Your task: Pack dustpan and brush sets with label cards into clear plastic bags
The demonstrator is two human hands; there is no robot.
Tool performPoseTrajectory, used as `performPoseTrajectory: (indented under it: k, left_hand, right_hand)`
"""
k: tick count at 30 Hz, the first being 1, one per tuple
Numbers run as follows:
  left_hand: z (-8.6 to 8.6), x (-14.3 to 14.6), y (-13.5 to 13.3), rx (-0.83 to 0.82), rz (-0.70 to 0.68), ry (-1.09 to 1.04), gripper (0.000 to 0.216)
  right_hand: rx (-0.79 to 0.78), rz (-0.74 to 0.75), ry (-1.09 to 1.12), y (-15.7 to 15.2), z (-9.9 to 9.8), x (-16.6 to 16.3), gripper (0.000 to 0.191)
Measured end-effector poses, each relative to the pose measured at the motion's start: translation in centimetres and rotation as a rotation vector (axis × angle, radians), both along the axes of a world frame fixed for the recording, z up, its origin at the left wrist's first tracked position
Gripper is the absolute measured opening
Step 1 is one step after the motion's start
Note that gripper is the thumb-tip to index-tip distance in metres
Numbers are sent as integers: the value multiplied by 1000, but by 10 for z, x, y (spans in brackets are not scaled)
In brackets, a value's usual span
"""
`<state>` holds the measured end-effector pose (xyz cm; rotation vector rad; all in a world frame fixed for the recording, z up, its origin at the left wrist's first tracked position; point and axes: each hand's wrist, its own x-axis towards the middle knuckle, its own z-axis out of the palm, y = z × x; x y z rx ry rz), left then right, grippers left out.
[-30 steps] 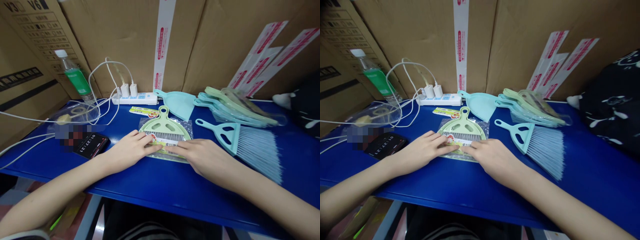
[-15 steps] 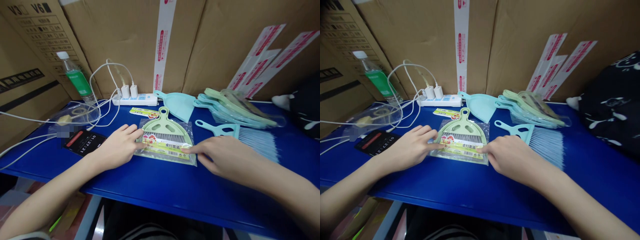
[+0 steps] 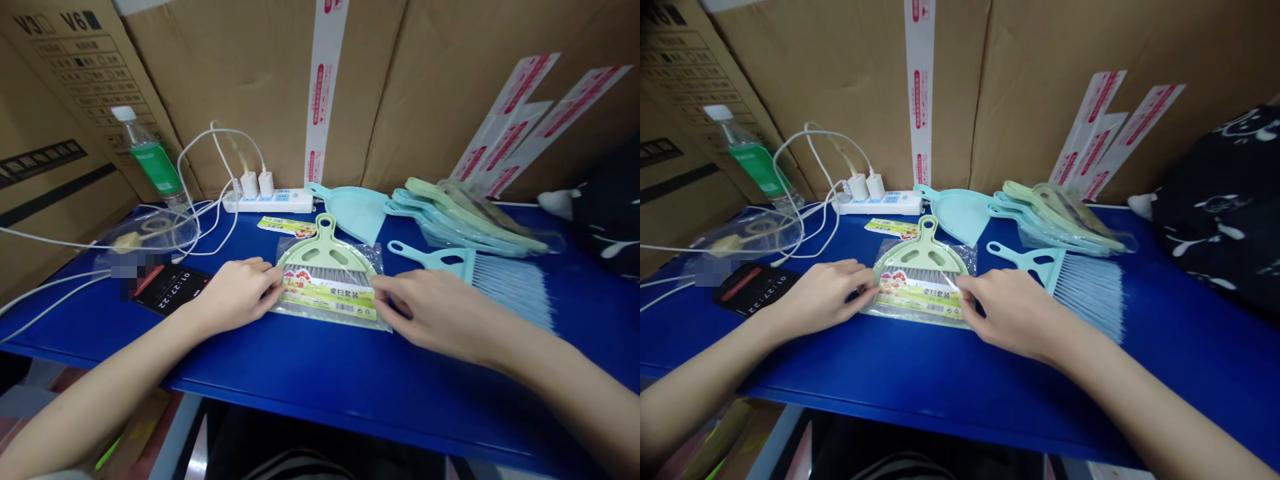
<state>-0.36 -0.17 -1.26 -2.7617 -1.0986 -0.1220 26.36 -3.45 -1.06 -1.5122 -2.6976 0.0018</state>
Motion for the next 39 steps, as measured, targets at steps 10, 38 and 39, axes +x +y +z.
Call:
performPoseTrajectory:
  k: [10,38,39]
  left_hand:
    - [-9,-4,6,-229,47,-213,6]
    - [-5,-4,4,-261,-56,-280,22]
    - [-4,-4,4,-265,-55,-274,22]
  right_hand:
    - [-167,-128,232,7,-9,-1,18]
    - [-240,-52,397,9,-11,3,25]
    - [-237,-60,385,8,-10,3,25]
